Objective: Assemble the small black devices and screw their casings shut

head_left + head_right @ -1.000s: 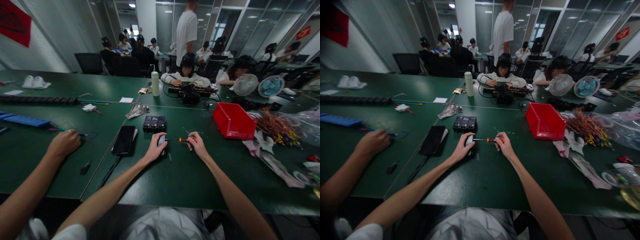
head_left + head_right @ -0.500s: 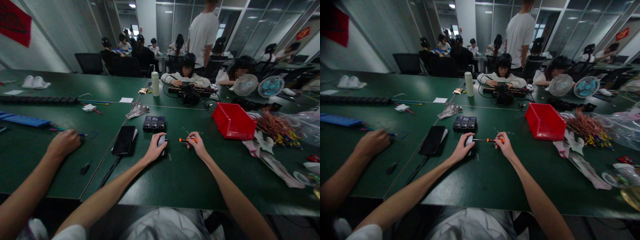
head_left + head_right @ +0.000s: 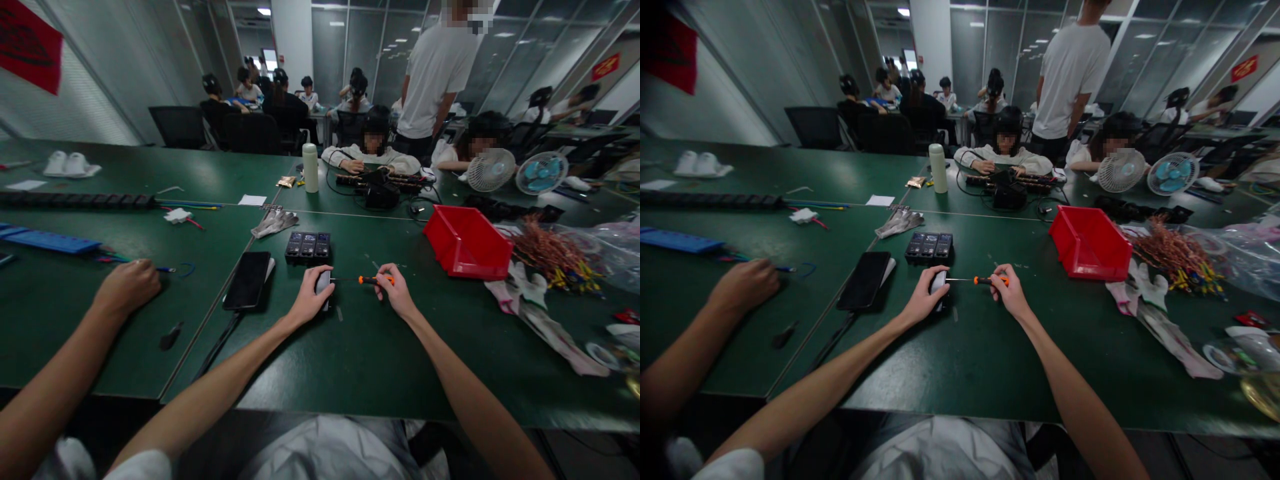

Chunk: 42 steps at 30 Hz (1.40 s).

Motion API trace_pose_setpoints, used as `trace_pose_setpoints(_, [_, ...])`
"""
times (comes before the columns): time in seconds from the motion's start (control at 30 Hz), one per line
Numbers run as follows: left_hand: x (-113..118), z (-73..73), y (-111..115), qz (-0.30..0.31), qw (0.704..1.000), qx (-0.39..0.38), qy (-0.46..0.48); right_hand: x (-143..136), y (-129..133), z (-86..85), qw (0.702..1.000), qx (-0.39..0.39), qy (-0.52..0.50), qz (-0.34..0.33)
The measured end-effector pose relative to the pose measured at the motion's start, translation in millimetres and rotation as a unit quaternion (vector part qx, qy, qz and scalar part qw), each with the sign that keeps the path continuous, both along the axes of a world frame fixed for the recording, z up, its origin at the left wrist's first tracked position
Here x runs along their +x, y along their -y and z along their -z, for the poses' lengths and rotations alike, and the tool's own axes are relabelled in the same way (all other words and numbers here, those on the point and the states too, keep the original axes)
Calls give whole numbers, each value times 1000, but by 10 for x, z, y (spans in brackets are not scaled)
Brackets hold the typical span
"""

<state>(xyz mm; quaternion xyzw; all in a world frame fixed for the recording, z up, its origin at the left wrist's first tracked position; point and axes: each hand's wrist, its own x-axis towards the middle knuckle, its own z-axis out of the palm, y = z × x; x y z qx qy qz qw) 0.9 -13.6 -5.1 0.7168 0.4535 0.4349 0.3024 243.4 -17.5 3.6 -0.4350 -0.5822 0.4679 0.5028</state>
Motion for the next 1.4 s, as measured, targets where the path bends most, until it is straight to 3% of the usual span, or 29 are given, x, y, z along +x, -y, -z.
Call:
trace_pose_setpoints(0.43, [4, 1, 0, -3, 1000, -1, 3, -16, 7, 8, 999, -19, 26, -6])
trace_pose_setpoints(0.73, [-1, 0, -4, 0, 1000, 0, 7, 7, -4, -1, 999, 31, 4, -12])
trace_pose_setpoints(1.4, [5, -9, 2, 0, 1000, -4, 2, -9, -1, 10, 999, -21, 30, 2])
